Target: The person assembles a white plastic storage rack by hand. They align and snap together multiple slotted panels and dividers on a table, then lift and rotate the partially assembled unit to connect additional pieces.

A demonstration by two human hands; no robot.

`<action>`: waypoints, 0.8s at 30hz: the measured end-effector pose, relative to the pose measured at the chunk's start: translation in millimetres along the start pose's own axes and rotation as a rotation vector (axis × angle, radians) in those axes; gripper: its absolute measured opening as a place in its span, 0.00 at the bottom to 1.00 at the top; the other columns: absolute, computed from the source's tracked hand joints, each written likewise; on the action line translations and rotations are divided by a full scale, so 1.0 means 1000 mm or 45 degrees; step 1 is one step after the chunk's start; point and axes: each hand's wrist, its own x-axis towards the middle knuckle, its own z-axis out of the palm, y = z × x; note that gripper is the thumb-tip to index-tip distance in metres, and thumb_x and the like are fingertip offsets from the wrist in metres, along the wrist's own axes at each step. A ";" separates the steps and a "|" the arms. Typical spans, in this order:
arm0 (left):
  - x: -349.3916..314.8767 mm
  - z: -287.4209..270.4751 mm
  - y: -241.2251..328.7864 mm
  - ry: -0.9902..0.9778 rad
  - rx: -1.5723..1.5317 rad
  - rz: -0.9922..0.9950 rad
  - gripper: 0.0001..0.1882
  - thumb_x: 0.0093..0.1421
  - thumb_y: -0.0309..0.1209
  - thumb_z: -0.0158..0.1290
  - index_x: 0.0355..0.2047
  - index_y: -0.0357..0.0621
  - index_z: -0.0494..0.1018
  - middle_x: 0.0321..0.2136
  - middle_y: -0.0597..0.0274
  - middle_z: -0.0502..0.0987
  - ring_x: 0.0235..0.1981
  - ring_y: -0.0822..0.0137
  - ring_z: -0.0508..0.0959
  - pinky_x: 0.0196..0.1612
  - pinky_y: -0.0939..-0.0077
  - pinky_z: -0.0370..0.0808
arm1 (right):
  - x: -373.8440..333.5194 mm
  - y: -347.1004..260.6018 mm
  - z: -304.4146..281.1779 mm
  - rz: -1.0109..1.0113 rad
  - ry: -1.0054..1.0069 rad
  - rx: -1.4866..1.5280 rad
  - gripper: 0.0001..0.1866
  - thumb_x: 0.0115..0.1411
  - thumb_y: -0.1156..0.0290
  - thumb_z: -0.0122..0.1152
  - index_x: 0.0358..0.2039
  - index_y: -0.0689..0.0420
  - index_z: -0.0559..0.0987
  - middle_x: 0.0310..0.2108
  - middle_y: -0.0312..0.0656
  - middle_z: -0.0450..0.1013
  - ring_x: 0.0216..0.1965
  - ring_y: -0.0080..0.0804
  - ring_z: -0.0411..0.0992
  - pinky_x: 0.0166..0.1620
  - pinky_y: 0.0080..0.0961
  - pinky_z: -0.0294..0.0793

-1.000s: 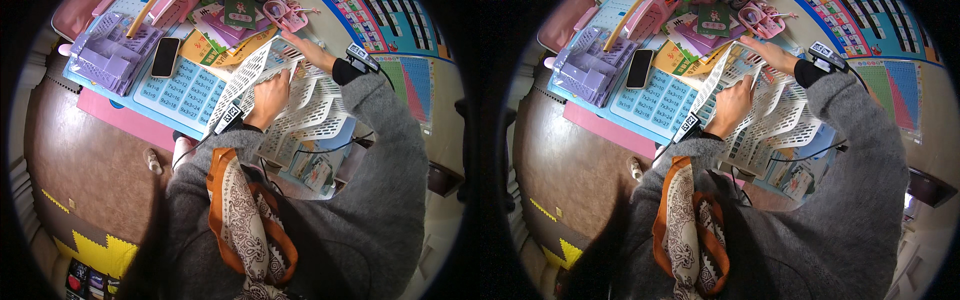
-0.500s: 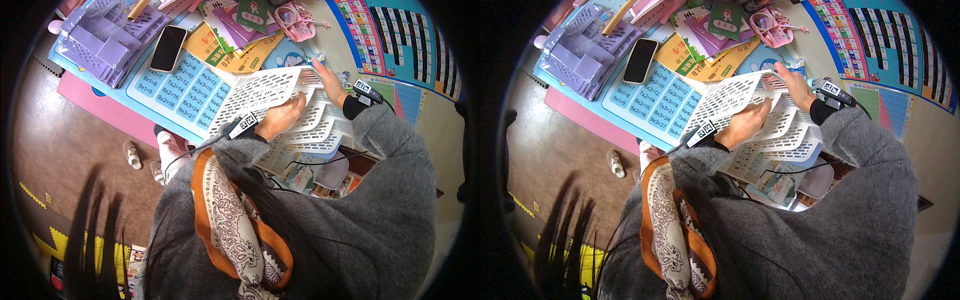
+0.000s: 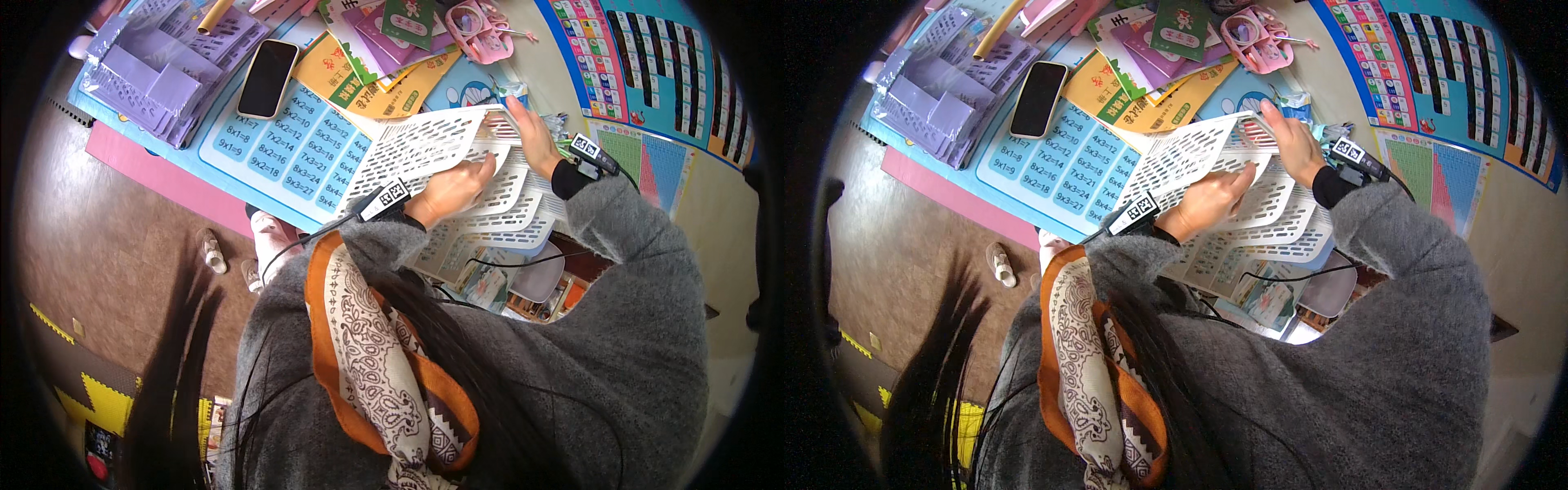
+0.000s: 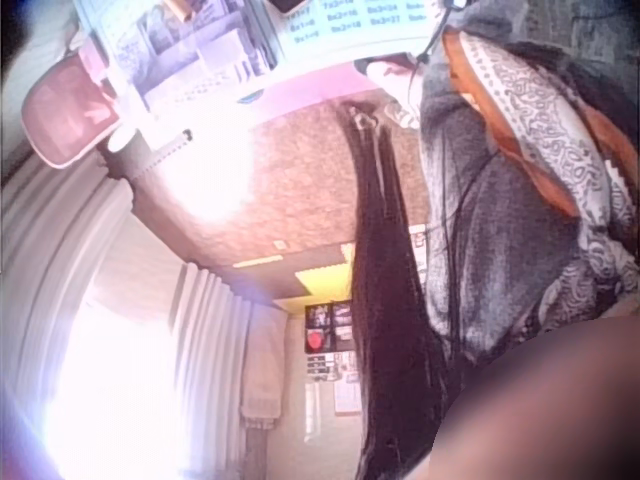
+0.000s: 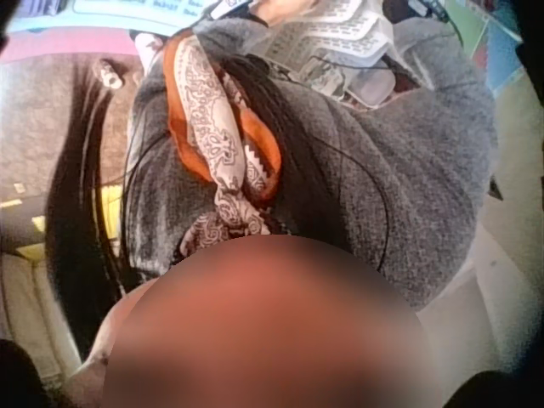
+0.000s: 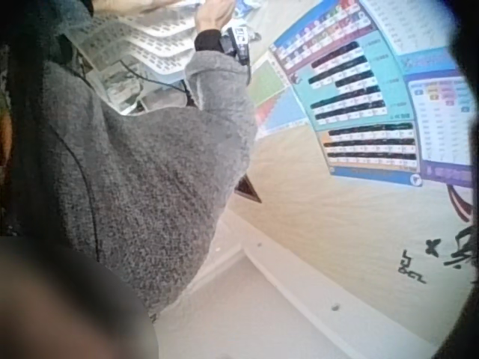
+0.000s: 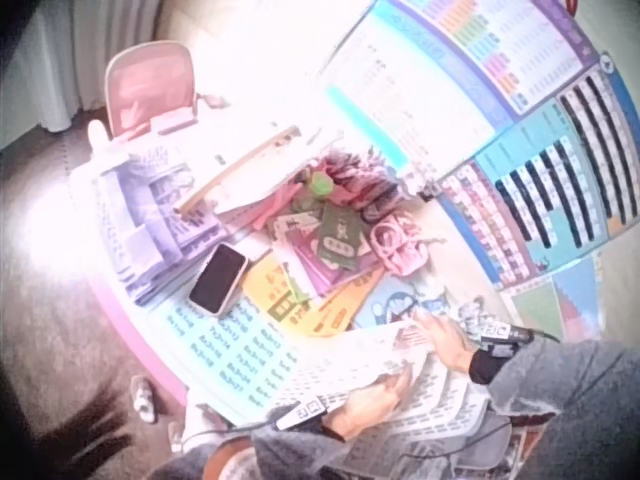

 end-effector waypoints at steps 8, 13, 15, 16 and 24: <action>0.008 -0.003 0.000 0.103 0.026 0.000 0.22 0.47 0.25 0.54 0.46 0.39 0.69 0.17 0.62 0.73 0.17 0.63 0.75 0.22 0.70 0.72 | 0.006 0.005 0.001 0.028 0.065 0.042 0.36 0.63 0.41 0.35 0.37 0.65 0.79 0.33 0.51 0.77 0.39 0.43 0.74 0.45 0.30 0.66; 0.009 -0.025 0.020 0.115 0.040 -0.132 0.15 0.55 0.31 0.53 0.43 0.43 0.69 0.23 0.59 0.75 0.21 0.62 0.76 0.23 0.67 0.73 | 0.015 0.015 -0.011 0.164 -0.284 0.761 0.37 0.62 0.38 0.39 0.42 0.63 0.77 0.42 0.41 0.74 0.45 0.28 0.70 0.48 0.22 0.66; -0.001 -0.033 0.037 0.205 -0.060 -0.043 0.16 0.58 0.38 0.53 0.43 0.44 0.68 0.26 0.58 0.74 0.26 0.61 0.77 0.23 0.67 0.73 | 0.006 0.024 -0.027 0.250 -0.342 0.817 0.35 0.65 0.40 0.34 0.44 0.61 0.76 0.39 0.38 0.74 0.42 0.23 0.71 0.48 0.19 0.67; -0.010 -0.036 0.047 0.117 -0.015 0.033 0.17 0.58 0.38 0.54 0.43 0.42 0.68 0.27 0.58 0.74 0.29 0.61 0.77 0.25 0.68 0.74 | 0.001 0.029 -0.035 0.260 -0.290 0.699 0.36 0.64 0.38 0.35 0.43 0.61 0.76 0.39 0.38 0.74 0.42 0.23 0.71 0.48 0.19 0.67; 0.014 0.026 0.080 -0.169 -0.003 -0.386 0.19 0.58 0.42 0.53 0.40 0.41 0.63 0.25 0.52 0.77 0.19 0.51 0.78 0.20 0.60 0.74 | -0.043 0.069 -0.035 0.015 -0.234 0.479 0.33 0.67 0.47 0.36 0.60 0.61 0.64 0.60 0.42 0.62 0.55 0.29 0.64 0.58 0.24 0.58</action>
